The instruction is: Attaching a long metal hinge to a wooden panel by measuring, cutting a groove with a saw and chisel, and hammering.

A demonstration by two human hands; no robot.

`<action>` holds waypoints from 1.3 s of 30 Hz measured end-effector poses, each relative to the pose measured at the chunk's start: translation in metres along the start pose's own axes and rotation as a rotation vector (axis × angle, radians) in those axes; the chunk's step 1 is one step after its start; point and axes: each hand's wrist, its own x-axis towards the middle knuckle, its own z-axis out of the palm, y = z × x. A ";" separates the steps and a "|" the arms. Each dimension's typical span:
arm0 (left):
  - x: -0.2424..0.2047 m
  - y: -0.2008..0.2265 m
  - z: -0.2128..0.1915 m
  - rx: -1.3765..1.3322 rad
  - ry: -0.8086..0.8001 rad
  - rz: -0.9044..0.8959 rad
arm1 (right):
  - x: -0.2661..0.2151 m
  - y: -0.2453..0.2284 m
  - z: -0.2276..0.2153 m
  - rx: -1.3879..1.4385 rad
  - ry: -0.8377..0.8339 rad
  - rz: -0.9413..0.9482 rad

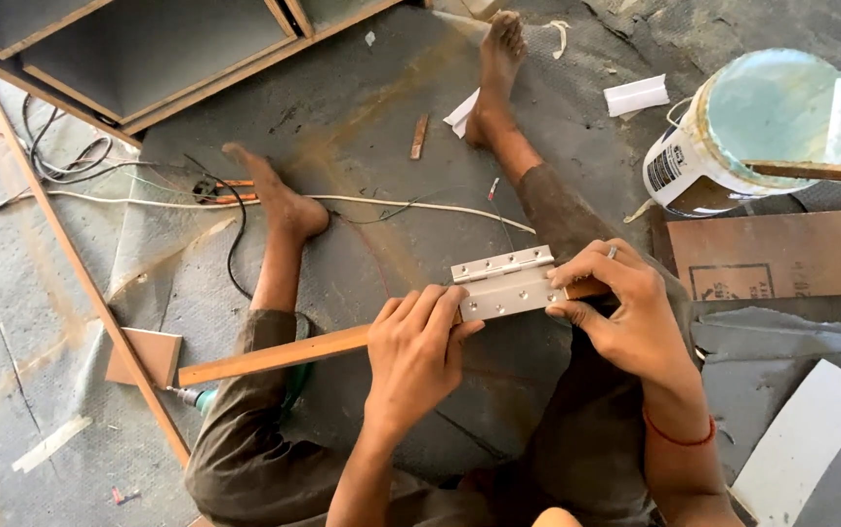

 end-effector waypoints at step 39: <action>-0.001 0.010 -0.007 -0.072 -0.042 -0.017 | -0.004 -0.009 -0.007 -0.111 -0.038 0.009</action>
